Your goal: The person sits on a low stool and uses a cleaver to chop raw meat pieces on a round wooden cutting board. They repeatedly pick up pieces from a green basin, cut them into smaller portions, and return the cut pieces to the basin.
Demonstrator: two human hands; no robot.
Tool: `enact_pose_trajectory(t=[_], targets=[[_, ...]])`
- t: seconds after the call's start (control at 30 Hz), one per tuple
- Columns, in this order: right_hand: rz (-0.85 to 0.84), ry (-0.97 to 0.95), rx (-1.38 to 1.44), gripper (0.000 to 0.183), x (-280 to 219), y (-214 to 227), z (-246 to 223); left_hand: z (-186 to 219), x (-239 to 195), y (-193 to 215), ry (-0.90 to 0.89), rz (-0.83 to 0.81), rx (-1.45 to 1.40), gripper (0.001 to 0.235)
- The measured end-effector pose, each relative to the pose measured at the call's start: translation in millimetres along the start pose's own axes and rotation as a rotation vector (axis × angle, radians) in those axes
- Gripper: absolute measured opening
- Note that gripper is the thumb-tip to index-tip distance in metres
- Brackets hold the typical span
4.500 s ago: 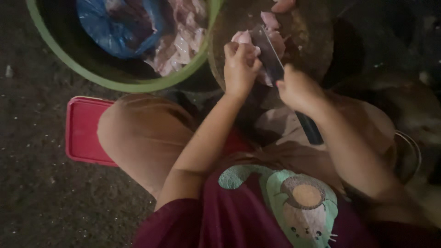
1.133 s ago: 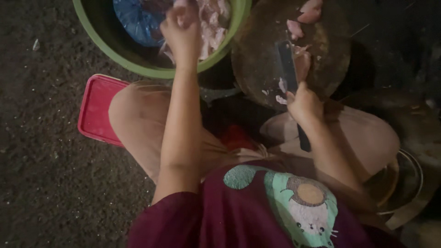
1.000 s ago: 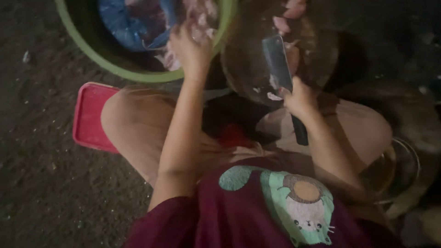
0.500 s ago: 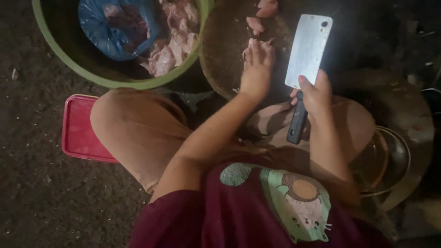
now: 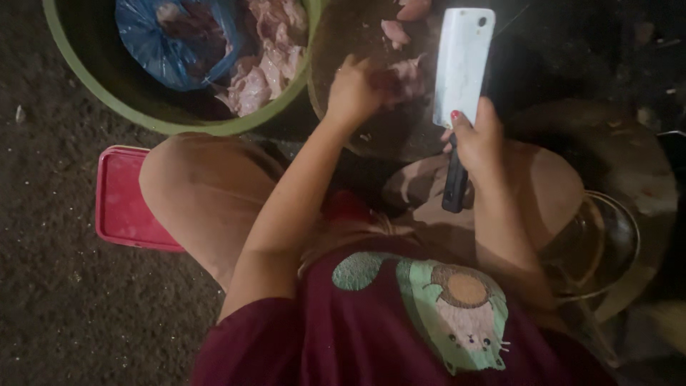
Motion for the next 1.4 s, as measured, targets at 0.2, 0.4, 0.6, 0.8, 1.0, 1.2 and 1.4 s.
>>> enact_pose_trajectory(t=[0.2, 0.4, 0.6, 0.8, 1.0, 1.2, 1.4], targets=[[0.016, 0.117, -0.358, 0.017, 4.8, -26.6, -9.8, 6.9, -39.7, 27.6, -0.167, 0.153, 0.033, 0.039], [0.074, 0.402, -0.992, 0.026, 21.3, -73.8, -28.4, 12.9, -50.6, 25.7, -0.367, 0.123, 0.031, 0.017], [-0.011, 0.315, -1.009, 0.028, 33.3, -79.7, -24.3, 11.4, -46.8, 23.3, -0.389, 0.119, 0.015, 0.018], [0.036, 0.374, -0.812, 0.022, 25.9, -47.9, -88.4, 7.3, -40.6, 23.9, -0.350, 0.128, 0.026, 0.014], [0.189, 0.384, -0.275, 0.022, 5.3, -19.6, -105.5, 7.3, -41.6, 22.4, -0.355, 0.152, 0.029, 0.014], [-0.150, 0.086, -1.074, 0.045, 49.2, -95.6, -22.2, 6.2, -38.6, 27.1, -0.353, 0.161, 0.043, 0.019], [-0.208, 0.081, -0.992, 0.040, 46.1, -75.9, -13.5, 7.6, -40.2, 23.1, -0.360, 0.167, 0.009, 0.018]])
Point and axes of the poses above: each hand's wrist, its own x-axis towards the middle knuckle, its own y-axis out of the back of the hand, z = x × y, the point moved 8 cm from there along x, towards the middle knuckle, and after that the axes turned 6 degrees about -x, right-handed, at the moved point
